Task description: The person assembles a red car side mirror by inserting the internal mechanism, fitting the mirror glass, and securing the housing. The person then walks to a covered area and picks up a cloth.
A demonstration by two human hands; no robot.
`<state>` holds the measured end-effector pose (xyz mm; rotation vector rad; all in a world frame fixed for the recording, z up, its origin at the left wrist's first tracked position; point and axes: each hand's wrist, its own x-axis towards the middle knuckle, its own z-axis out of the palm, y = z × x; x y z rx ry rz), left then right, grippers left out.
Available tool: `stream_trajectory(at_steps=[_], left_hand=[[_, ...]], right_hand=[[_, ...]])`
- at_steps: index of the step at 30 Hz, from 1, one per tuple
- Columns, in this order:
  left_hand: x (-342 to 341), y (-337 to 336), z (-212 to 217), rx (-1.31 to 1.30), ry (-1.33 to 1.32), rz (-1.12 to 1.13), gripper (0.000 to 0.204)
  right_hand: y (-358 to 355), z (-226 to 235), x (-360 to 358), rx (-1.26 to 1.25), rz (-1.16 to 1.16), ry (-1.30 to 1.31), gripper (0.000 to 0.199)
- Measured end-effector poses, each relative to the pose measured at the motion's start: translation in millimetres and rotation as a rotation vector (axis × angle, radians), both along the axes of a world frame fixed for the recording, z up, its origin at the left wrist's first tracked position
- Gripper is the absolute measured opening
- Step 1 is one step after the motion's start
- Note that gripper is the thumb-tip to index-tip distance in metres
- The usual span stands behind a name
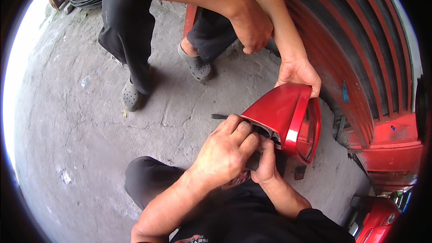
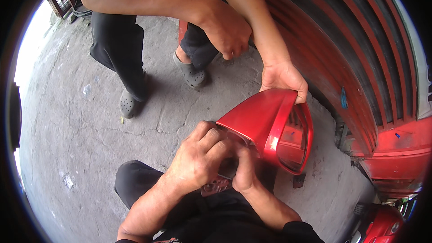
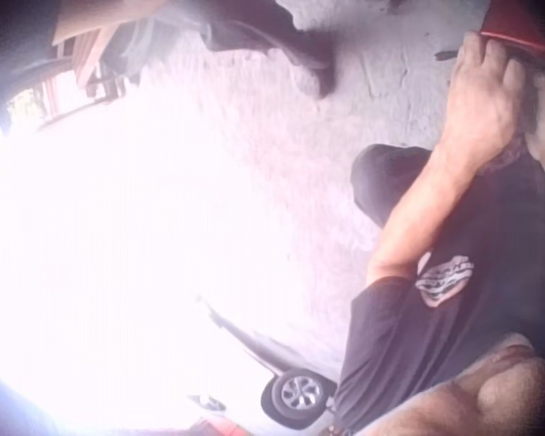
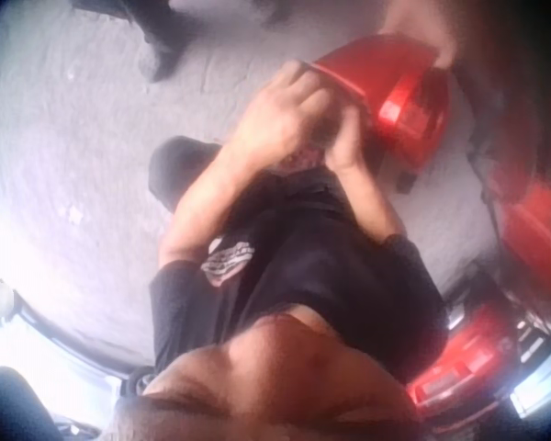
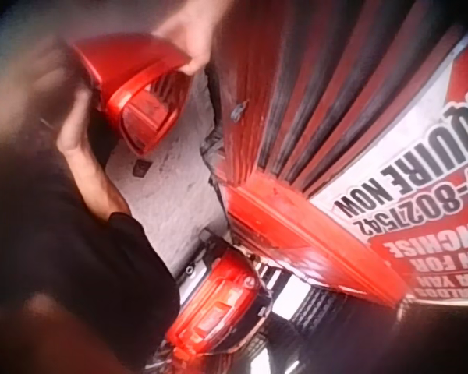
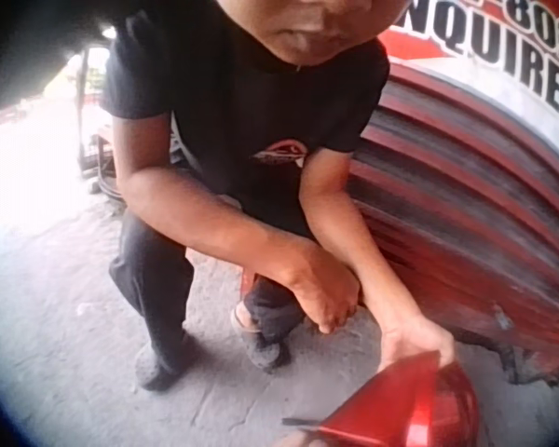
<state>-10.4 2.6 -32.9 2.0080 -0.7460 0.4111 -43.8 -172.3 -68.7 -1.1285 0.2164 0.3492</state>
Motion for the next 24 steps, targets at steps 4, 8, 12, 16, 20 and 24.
stream_trajectory(at_steps=[4,8,12,16,20,24], left_hand=[[-0.2,-1.8,-7.7,-0.103,0.000,0.069,0.041],[1.7,8.5,-1.4,-0.268,0.080,0.130,0.049],[-11.7,42.2,18.0,-0.319,0.391,0.367,0.059],[-38.6,60.6,20.3,-0.362,1.070,0.127,0.094],[-65.2,56.4,-6.3,-0.402,1.079,-0.119,0.123],[-70.8,39.7,-5.2,-0.806,1.117,-0.215,0.143]], right_hand=[[-1.7,7.1,6.3,0.009,0.054,0.018,0.044],[0.6,5.9,8.7,0.039,-0.007,0.095,0.055],[14.3,5.7,-2.2,0.025,-0.101,0.179,0.068],[13.6,21.9,-8.6,0.001,-0.028,0.331,0.082],[18.1,36.5,-9.8,0.062,-0.037,0.315,0.079],[21.2,39.3,-12.4,0.024,-0.095,0.303,0.073]])
